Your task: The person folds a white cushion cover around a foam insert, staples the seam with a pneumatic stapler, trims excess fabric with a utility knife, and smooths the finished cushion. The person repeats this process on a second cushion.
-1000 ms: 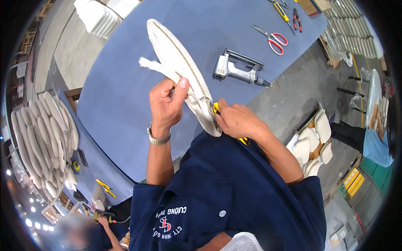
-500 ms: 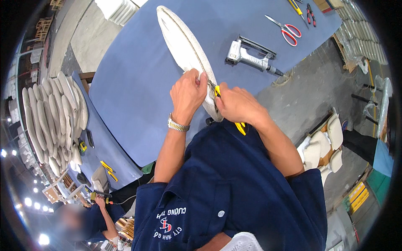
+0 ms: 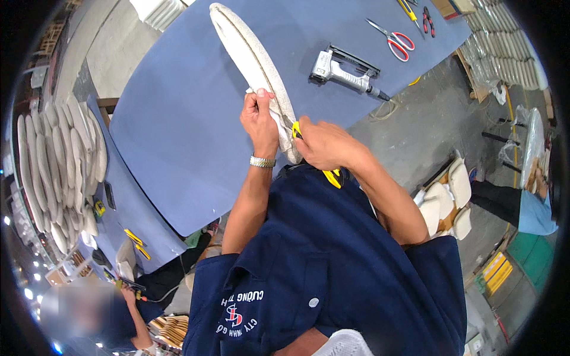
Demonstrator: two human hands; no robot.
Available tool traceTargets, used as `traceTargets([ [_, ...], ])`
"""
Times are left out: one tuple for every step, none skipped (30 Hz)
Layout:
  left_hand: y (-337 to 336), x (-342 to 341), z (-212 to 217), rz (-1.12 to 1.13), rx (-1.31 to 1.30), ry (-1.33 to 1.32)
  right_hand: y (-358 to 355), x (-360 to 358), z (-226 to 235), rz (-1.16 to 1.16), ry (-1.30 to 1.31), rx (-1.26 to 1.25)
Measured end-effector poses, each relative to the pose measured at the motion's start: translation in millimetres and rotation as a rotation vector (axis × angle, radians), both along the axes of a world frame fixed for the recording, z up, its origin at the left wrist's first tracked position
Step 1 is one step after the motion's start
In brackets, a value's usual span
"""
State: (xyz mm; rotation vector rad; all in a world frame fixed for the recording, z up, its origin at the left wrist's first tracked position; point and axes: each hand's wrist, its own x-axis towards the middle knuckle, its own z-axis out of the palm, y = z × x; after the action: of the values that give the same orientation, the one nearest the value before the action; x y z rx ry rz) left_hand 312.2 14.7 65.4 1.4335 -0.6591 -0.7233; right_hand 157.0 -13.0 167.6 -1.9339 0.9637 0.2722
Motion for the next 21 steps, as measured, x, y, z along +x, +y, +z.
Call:
traceTargets([
  [1,0,0,0.016,-0.002,0.024,3,-1,1,-0.001,0.006,0.015],
  [1,-1,-1,0.031,-0.004,0.048,5,-2,3,-0.003,0.012,0.031],
  [0,-3,-3,0.047,-0.021,0.061,9,-3,5,-0.006,0.02,0.047],
  [-2,-5,-4,0.063,-0.037,0.074,12,-4,6,-0.001,0.025,0.04],
  [-3,-7,-6,0.078,-0.053,0.087,15,-5,6,0.004,0.03,0.034],
  [-4,-8,-6,0.083,-0.056,0.077,17,-7,7,0.004,0.034,0.024],
  [-5,-10,-7,0.087,-0.058,0.068,21,-10,5,0.009,0.035,0.001],
  [-4,-12,-7,0.091,-0.061,0.058,26,-13,-1,0.013,0.035,-0.023],
  [-4,-14,-3,0.103,-0.056,0.022,30,-15,-3,0.014,0.035,-0.048],
  [-4,-15,-5,0.116,-0.075,0.018,33,-16,-3,0.005,0.043,-0.042],
  [-6,-17,-8,0.129,-0.093,0.013,36,-16,-2,-0.003,0.051,-0.036],
  [-7,-18,-9,0.14,-0.113,0.006,38,-17,0,-0.015,0.056,-0.032],
  [-7,-18,-10,0.144,-0.089,0.011,40,-16,1,-0.02,0.066,-0.016],
  [-6,-15,-11,0.149,-0.066,0.016,43,-16,3,-0.025,0.075,0.001],
  [-5,-14,-11,0.154,-0.04,0.019,45,-15,5,-0.03,0.083,0.019],
  [-4,-15,-11,0.16,-0.035,0.011,47,-16,5,-0.026,0.089,0.01],
  [-3,-17,-11,0.168,-0.03,0.003,49,-17,3,-0.021,0.094,0.002],
  [-4,-18,-10,0.177,-0.028,-0.01,49,-17,1,-0.014,0.094,-0.01],
  [-5,-18,-10,0.19,-0.034,-0.002,51,-17,0,-0.011,0.099,-0.023],
  [-6,-19,-9,0.203,-0.04,0.007,53,-17,0,-0.007,0.104,-0.035],
  [-7,-18,-11,0.214,-0.045,0.014,55,-17,-1,-0.007,0.107,-0.047],
])
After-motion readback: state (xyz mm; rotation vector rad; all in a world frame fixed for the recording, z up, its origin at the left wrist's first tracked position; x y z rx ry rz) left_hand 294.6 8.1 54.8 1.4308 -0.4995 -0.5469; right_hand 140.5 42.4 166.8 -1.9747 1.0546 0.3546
